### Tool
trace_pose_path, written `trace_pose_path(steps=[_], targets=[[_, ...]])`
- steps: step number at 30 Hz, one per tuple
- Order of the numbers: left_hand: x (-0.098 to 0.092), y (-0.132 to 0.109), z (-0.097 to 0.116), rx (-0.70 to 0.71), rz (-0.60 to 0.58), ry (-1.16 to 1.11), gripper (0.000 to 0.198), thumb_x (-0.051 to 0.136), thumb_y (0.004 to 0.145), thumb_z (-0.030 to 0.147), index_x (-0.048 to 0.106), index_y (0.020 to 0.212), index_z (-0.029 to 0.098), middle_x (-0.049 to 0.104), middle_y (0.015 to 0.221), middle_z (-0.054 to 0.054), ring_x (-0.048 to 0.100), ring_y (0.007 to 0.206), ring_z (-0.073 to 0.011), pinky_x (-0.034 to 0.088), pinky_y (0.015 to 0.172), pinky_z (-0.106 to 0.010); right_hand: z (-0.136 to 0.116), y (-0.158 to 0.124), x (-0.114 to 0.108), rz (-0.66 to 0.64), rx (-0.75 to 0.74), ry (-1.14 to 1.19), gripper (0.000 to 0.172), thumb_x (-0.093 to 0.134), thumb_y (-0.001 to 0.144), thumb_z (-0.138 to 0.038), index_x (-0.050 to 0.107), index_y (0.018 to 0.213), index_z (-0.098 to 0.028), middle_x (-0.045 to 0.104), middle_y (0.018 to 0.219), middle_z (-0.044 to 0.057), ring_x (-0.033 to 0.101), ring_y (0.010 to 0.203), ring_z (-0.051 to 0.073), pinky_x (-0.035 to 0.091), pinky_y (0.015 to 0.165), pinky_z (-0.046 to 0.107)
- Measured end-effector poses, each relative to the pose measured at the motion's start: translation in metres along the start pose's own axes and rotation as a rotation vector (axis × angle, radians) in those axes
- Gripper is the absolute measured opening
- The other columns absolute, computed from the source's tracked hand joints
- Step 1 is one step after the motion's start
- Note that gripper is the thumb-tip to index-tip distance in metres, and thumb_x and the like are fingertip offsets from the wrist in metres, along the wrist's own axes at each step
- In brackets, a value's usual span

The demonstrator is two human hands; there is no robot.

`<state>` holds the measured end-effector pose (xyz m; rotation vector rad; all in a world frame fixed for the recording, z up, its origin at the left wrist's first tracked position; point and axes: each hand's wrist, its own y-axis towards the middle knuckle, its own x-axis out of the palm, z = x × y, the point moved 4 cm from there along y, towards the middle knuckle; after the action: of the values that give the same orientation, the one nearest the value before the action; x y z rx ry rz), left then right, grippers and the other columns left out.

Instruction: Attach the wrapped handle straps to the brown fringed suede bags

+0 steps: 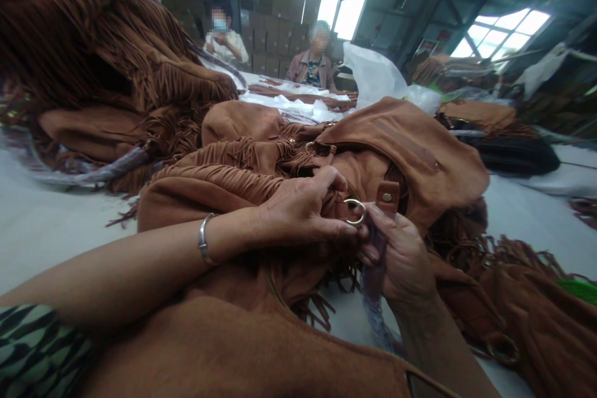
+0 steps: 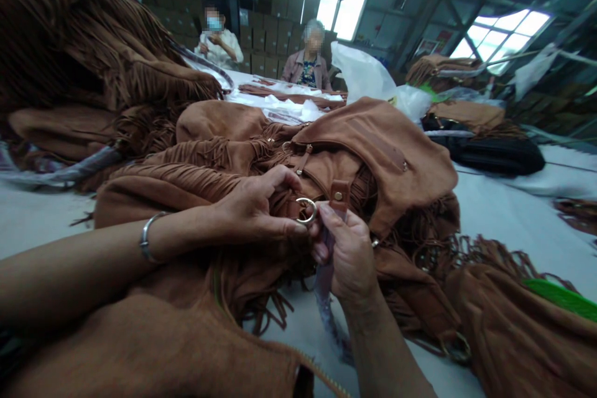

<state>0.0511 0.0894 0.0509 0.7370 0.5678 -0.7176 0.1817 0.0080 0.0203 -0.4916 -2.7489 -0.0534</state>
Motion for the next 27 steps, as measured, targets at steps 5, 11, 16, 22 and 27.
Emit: trace_pose_path(steps=[5, 11, 16, 22, 27], targets=[[0.001, -0.002, 0.002, 0.053, -0.039, -0.010, 0.054, 0.069, 0.072, 0.047, 0.044, 0.109, 0.018, 0.061, 0.086, -0.003, 0.061, 0.075, -0.0195, 0.047, 0.065, -0.030, 0.001, 0.000, 0.001, 0.009, 0.041, -0.001, 0.027, 0.075, 0.067, -0.038, 0.062, 0.071, -0.015, 0.052, 0.048, -0.006, 0.034, 0.029, 0.002, 0.029, 0.027, 0.013], [0.003, -0.006, 0.005, 0.191, -0.149, 0.084, 0.064, 0.070, 0.073, 0.045, 0.041, 0.123, 0.018, 0.060, 0.107, -0.009, 0.061, 0.098, -0.0253, 0.048, 0.080, -0.035, 0.003, 0.000, -0.004, -0.091, 0.158, -0.202, 0.042, 0.073, 0.066, -0.053, 0.059, 0.061, -0.014, 0.046, 0.041, -0.005, 0.032, 0.028, 0.002, 0.022, 0.027, 0.012], [0.004, -0.010, 0.011, 0.309, -0.273, 0.150, 0.069, 0.066, 0.079, 0.040, 0.032, 0.133, 0.014, 0.058, 0.116, -0.013, 0.058, 0.105, -0.0265, 0.046, 0.084, -0.036, 0.001, 0.000, -0.007, -0.266, 0.131, -0.363, 0.037, 0.077, 0.065, -0.045, 0.060, 0.056, -0.014, 0.043, 0.038, -0.006, 0.031, 0.030, 0.002, 0.019, 0.028, 0.013], [-0.005, -0.006, 0.008, 0.275, -0.102, 0.061, 0.064, 0.062, 0.081, 0.043, 0.035, 0.134, 0.020, 0.058, 0.116, -0.010, 0.058, 0.105, -0.0238, 0.046, 0.086, -0.035, 0.007, -0.005, 0.000, 0.062, -0.014, -0.127, 0.032, 0.078, 0.064, -0.041, 0.060, 0.063, -0.015, 0.043, 0.042, -0.008, 0.033, 0.030, 0.002, 0.026, 0.028, 0.013], [-0.005, -0.004, 0.009, 0.287, -0.124, 0.192, 0.036, 0.060, 0.084, 0.040, 0.054, 0.112, 0.019, 0.061, 0.103, -0.006, 0.057, 0.096, -0.0196, 0.043, 0.083, -0.032, 0.013, -0.010, 0.011, 0.229, -0.112, 0.015, 0.031, 0.078, 0.064, -0.041, 0.060, 0.068, -0.016, 0.050, 0.047, -0.007, 0.040, 0.033, 0.004, 0.030, 0.030, 0.012]])
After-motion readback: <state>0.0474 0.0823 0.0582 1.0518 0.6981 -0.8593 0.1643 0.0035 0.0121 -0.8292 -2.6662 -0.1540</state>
